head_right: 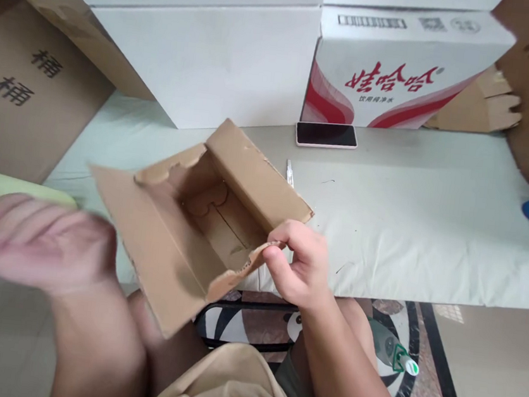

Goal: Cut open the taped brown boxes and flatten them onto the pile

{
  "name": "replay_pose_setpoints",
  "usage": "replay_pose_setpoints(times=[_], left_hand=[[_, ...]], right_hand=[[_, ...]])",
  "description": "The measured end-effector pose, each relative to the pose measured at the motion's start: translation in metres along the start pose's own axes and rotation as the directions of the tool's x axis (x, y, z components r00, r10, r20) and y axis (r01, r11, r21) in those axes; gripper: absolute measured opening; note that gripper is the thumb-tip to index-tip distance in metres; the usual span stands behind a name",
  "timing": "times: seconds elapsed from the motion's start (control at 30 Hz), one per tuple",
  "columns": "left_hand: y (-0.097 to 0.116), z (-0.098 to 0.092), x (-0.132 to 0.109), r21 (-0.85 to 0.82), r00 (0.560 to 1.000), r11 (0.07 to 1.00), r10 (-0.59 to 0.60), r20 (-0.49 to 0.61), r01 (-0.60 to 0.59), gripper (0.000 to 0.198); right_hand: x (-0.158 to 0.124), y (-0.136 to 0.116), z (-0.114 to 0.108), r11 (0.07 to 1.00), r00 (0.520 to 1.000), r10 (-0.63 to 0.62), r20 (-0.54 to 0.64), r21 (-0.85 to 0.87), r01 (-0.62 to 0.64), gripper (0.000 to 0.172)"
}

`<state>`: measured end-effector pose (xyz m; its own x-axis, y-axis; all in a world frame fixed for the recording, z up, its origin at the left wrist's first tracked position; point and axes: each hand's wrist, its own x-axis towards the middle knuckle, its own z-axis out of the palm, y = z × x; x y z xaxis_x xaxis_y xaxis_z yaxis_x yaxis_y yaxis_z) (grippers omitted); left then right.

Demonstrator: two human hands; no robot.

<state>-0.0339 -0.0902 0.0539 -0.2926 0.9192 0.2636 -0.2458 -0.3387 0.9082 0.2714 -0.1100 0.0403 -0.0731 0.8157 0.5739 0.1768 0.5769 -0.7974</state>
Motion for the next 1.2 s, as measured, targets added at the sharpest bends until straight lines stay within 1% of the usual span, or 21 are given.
replay_pose_setpoints(times=[0.03, 0.07, 0.1, 0.17, 0.2, 0.27, 0.33, 0.37, 0.4, 0.47, 0.53, 0.57, 0.63, 0.67, 0.73, 0.8, 0.83, 0.9, 0.97, 1.1, 1.2], left_hand=[[-0.005, 0.000, 0.001, 0.028, 0.987, 0.995, 0.102, -0.126, -0.099, 0.050], [-0.010, 0.003, 0.001, 0.060, 0.965, 0.986, 0.163, -0.206, -0.154, 0.051], [-0.015, 0.006, -0.001, 0.079, 0.957, 0.985, 0.169, -0.234, -0.155, 0.051], [-0.023, 0.012, -0.007, 0.079, 0.978, 0.994, 0.083, -0.190, -0.069, 0.048], [-0.025, 0.014, -0.010, 0.084, 0.988, 0.996, 0.048, -0.149, -0.036, 0.046], [-0.027, 0.015, -0.013, 0.100, 0.995, 0.995, 0.035, -0.096, -0.025, 0.041], [-0.029, 0.013, -0.012, 0.150, 0.990, 0.987, 0.075, -0.119, -0.057, 0.037], [-0.031, 0.012, -0.011, 0.188, 0.985, 0.980, 0.098, -0.143, -0.071, 0.037], [-0.033, 0.012, -0.010, 0.226, 0.980, 0.971, 0.120, -0.162, -0.082, 0.038], [-0.042, 0.012, -0.008, 0.277, 0.974, 0.955, 0.152, -0.166, -0.102, 0.041], [-0.051, 0.014, -0.007, 0.299, 0.982, 0.949, 0.140, -0.128, -0.097, 0.043], [-0.055, 0.014, -0.007, 0.311, 0.986, 0.946, 0.130, -0.105, -0.092, 0.045], [-0.061, 0.015, -0.005, 0.355, 0.988, 0.929, 0.139, -0.071, -0.105, 0.050], [-0.062, 0.014, -0.003, 0.386, 0.985, 0.913, 0.163, -0.054, -0.130, 0.053], [-0.060, 0.013, 0.000, 0.468, 0.973, 0.861, 0.229, -0.006, -0.200, 0.056], [-0.055, 0.011, 0.003, 0.562, 0.965, 0.788, 0.251, 0.080, -0.252, 0.050], [-0.052, 0.010, 0.004, 0.603, 0.961, 0.750, 0.241, 0.132, -0.271, 0.046], [-0.045, 0.010, 0.005, 0.650, 0.952, 0.696, 0.203, 0.229, -0.305, 0.045], [-0.042, 0.011, 0.006, 0.664, 0.945, 0.676, 0.175, 0.276, -0.319, 0.046], [-0.042, 0.008, 0.008, 0.627, 0.954, 0.723, 0.169, 0.248, -0.291, 0.041], [-0.042, -0.005, 0.011, 0.578, 0.972, 0.783, 0.151, 0.179, -0.228, 0.040]], right_hand=[[0.000, 0.002, 0.001, 1.000, 1.000, -0.015, 0.002, 0.003, 0.015, 0.037], [-0.001, 0.004, 0.002, 1.000, 1.000, -0.021, 0.000, -0.021, 0.021, 0.035], [-0.001, 0.007, 0.004, 0.997, 1.000, -0.021, -0.011, -0.068, 0.020, 0.030], [-0.002, 0.011, 0.010, 0.980, 0.997, -0.019, -0.076, -0.201, 0.004, 0.017], [-0.003, 0.013, 0.013, 0.966, 0.992, -0.025, -0.126, -0.259, -0.008, 0.020], [-0.006, 0.015, 0.020, 0.948, 0.976, -0.018, -0.219, -0.314, -0.053, 0.040], [-0.009, 0.015, 0.026, 0.954, 0.962, 0.058, -0.267, -0.268, -0.132, 0.061], [-0.010, 0.015, 0.027, 0.961, 0.958, 0.118, -0.261, -0.213, -0.177, 0.067], [-0.011, 0.016, 0.028, 0.966, 0.956, 0.169, -0.238, -0.153, -0.209, 0.068], [-0.012, 0.019, 0.026, 0.977, 0.970, 0.199, -0.138, -0.050, -0.207, 0.053], [-0.012, 0.023, 0.023, 0.992, 0.992, 0.123, -0.009, 0.018, -0.123, 0.034], [-0.011, 0.025, 0.021, 0.995, 0.996, 0.076, 0.041, 0.056, -0.078, 0.032], [-0.010, 0.027, 0.018, 0.991, 0.996, 0.035, 0.083, 0.129, -0.046, 0.047], [-0.010, 0.027, 0.018, 0.988, 0.996, 0.050, 0.080, 0.140, -0.060, 0.050], [-0.008, 0.024, 0.017, 0.988, 0.991, 0.112, 0.077, 0.099, -0.119, 0.041], [-0.006, 0.020, 0.015, 0.987, 0.984, 0.154, 0.093, 0.021, -0.157, 0.029], [-0.005, 0.018, 0.014, 0.987, 0.982, 0.157, 0.105, -0.002, -0.158, 0.027], [-0.003, 0.016, 0.012, 0.990, 0.982, 0.137, 0.130, -0.002, -0.138, 0.032], [-0.003, 0.016, 0.009, 0.992, 0.980, 0.117, 0.158, 0.030, -0.124, 0.039], [-0.008, 0.023, 0.008, 0.984, 0.975, 0.138, 0.173, 0.087, -0.154, 0.053], [-0.013, 0.032, 0.009, 0.964, 0.972, 0.215, 0.097, 0.140, -0.227, 0.061]])
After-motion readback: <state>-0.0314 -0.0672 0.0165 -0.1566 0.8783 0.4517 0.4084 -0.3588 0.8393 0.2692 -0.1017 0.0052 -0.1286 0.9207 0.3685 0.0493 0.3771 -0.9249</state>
